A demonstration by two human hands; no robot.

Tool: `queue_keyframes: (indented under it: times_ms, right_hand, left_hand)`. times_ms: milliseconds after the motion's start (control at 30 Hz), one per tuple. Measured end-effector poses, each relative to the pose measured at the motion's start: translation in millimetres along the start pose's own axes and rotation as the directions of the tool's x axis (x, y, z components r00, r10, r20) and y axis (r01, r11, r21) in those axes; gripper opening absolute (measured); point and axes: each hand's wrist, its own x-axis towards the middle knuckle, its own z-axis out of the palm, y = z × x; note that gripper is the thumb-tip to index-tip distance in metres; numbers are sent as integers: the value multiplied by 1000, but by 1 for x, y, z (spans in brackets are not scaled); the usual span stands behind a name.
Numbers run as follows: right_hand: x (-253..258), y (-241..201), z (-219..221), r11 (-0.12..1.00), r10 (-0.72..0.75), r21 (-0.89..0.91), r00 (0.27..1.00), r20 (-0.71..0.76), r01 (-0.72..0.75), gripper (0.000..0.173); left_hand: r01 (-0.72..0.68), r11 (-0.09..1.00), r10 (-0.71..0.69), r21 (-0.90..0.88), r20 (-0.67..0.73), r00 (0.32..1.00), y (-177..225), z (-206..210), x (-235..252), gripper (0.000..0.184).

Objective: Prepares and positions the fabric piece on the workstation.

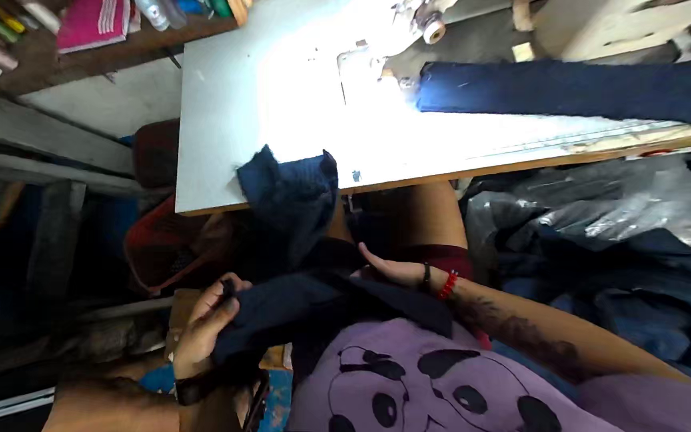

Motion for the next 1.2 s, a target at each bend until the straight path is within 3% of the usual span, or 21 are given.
queue_keyframes:
  times_ms: [33,100,167,200,233,300,333,433,500,600,733,800,833,933,1000,1100,1200]
  right_hand:
    - [-9,-1,-5,998,-11,65,999,-34,13,82]
    - [-30,0,-16,988,-127,92,992,-13,127,93]
    - [-50,3,-36,927,-362,-50,922,138,371,89]
    - [-60,2,-39,882,-420,-143,887,193,449,75]
    - [-69,-1,-37,847,-431,-245,879,202,472,74]
    - [-82,-2,-22,763,-463,-474,883,75,440,92]
    - [-84,2,-16,712,-517,-549,856,14,439,89]
    - [-80,18,-12,636,-689,-606,705,-168,478,45]
    - [-77,22,-17,615,-744,-606,626,-234,505,28]
    - [-90,8,-19,586,-803,-600,490,-340,544,23]
    - [-141,-42,-28,444,-888,-599,239,-393,666,22]
    - [-148,-56,-37,448,-864,-599,150,-481,664,19]
    - [-143,-57,-45,508,-826,-593,158,-541,625,19]
    - [-113,-44,-70,729,-639,-408,332,-694,550,31]
    - [-99,-36,-78,805,-499,-242,398,-770,542,34]
    - [-99,-32,-81,801,-485,-183,439,-756,569,34]
    - [-102,-28,-83,756,-626,-377,419,-658,535,51]
  left_hand:
    - [51,998,-43,47,-149,988,3,1,-5,21]
    - [93,993,-68,70,-297,952,8,-1,-10,21]
    - [59,996,-36,68,-295,955,11,-3,-8,22]
    - [42,996,-19,76,-280,960,14,-3,-7,21]
    - [31,995,-4,99,-258,966,17,-3,-6,20]
    - [14,984,25,179,-213,977,24,0,-2,18]
    - [7,975,38,220,-197,980,27,1,0,17]
    - [-27,955,86,294,-190,978,27,4,1,14]
    - [-30,939,110,342,-219,970,29,7,2,13]
    - [-116,899,240,423,-254,937,42,17,12,13]
    - [-388,794,548,468,-273,791,70,29,51,14]
    - [-355,767,550,535,-261,794,62,29,82,14]
    - [-286,784,493,550,-274,825,49,30,99,14]
    - [-31,888,230,459,-384,894,-4,38,142,20]
    - [-17,930,176,366,-405,897,-31,40,158,14]
    - [-11,954,145,300,-428,892,-40,43,169,9]
    - [-1,952,140,305,-435,890,-35,42,175,7]
